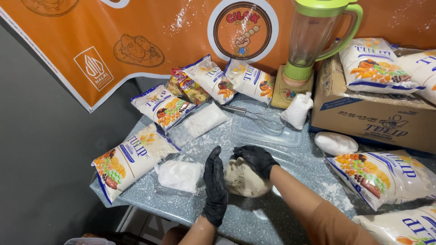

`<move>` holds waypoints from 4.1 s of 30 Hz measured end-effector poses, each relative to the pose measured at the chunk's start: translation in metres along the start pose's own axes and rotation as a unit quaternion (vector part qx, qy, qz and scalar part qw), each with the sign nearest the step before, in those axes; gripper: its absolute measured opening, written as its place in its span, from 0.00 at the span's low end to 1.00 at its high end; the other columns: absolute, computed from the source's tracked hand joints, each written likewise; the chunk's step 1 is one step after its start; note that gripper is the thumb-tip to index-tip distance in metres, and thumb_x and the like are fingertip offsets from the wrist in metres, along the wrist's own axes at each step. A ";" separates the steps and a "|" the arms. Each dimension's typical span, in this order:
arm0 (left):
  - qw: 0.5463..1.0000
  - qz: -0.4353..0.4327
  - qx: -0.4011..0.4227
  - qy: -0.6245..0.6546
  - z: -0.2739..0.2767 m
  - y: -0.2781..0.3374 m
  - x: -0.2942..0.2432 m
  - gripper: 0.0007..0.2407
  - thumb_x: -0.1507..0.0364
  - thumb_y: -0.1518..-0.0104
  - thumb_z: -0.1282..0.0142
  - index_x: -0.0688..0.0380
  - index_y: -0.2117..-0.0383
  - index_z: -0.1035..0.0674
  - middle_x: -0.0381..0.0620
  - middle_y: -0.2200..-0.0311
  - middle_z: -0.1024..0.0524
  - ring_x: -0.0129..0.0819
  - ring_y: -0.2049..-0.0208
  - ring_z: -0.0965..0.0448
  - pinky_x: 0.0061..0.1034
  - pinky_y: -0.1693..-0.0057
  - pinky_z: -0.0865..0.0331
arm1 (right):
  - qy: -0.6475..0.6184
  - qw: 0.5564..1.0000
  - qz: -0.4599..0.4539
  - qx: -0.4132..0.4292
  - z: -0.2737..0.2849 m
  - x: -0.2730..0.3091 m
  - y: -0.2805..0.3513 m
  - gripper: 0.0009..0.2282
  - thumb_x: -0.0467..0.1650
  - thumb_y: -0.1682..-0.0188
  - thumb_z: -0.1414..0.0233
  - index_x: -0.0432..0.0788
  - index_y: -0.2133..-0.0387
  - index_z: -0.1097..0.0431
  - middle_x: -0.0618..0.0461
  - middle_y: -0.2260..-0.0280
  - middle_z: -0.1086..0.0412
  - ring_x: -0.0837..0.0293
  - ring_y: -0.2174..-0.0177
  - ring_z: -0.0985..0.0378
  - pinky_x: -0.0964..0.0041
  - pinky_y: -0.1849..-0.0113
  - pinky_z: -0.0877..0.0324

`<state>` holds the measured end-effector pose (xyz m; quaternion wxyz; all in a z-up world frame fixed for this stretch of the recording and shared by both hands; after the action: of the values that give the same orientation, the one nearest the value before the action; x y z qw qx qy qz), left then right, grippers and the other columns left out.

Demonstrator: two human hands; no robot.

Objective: A person wearing black gloves kneads a small ball of dough on a floured surface in a bakery kitchen.

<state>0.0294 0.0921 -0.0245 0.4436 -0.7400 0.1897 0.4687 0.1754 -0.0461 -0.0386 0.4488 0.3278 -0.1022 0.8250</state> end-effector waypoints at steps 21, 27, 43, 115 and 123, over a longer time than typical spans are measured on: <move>0.939 -0.081 0.289 -0.168 -0.035 0.042 -0.080 0.25 0.62 0.46 0.40 0.52 0.41 0.25 0.51 0.40 0.26 0.46 0.42 0.23 0.33 0.38 0.31 | -0.416 0.822 0.047 -0.386 0.002 0.010 0.186 0.09 0.24 0.50 0.47 0.33 0.57 0.24 0.40 0.53 0.23 0.49 0.52 0.20 0.59 0.47 0.27; 0.889 -0.249 0.356 -0.145 -0.056 0.037 -0.084 0.19 0.59 0.42 0.40 0.53 0.48 0.20 0.51 0.50 0.20 0.51 0.54 0.17 0.40 0.52 0.24 | -0.277 0.836 0.041 -0.472 0.036 0.041 0.233 0.11 0.25 0.44 0.54 0.33 0.53 0.27 0.40 0.51 0.25 0.50 0.49 0.23 0.59 0.44 0.30; 0.884 0.256 0.324 -0.218 -0.102 -0.013 -0.039 0.18 0.54 0.42 0.46 0.50 0.81 0.16 0.42 0.83 0.21 0.20 0.75 0.25 0.28 0.64 0.35 | 0.127 0.877 0.082 -0.457 -0.025 0.036 0.204 0.26 0.36 0.50 0.49 0.38 0.39 0.38 0.42 0.40 0.34 0.42 0.41 0.32 0.51 0.40 0.38; 0.875 0.257 0.370 -0.176 -0.057 -0.050 -0.035 0.24 0.50 0.37 0.62 0.45 0.72 0.12 0.33 0.65 0.13 0.29 0.56 0.15 0.22 0.41 0.30 | 0.205 0.848 0.173 -0.458 -0.027 0.041 0.179 0.07 0.32 0.54 0.42 0.48 0.78 0.31 0.50 0.80 0.37 0.42 0.78 0.34 0.46 0.72 0.39; 0.899 0.123 0.369 -0.200 -0.040 -0.042 0.115 0.26 0.53 0.37 0.66 0.42 0.32 0.36 0.49 0.61 0.20 0.41 0.60 0.21 0.35 0.46 0.31 | 0.016 0.910 0.104 -0.402 -0.024 0.066 0.107 0.18 0.34 0.47 0.50 0.45 0.43 0.31 0.44 0.40 0.34 0.34 0.34 0.46 0.45 0.36 0.48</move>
<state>0.1353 0.0966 -0.0967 0.6522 -0.3848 0.3460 0.5539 0.0529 -0.0521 -0.0015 0.4560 0.0941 -0.4515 0.7611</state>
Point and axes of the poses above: each hand's wrist, its own y-axis away from the middle knuckle, its own z-axis out of the back of the hand, x = y × z, the point moved 1 cm from there along -y, towards the middle knuckle
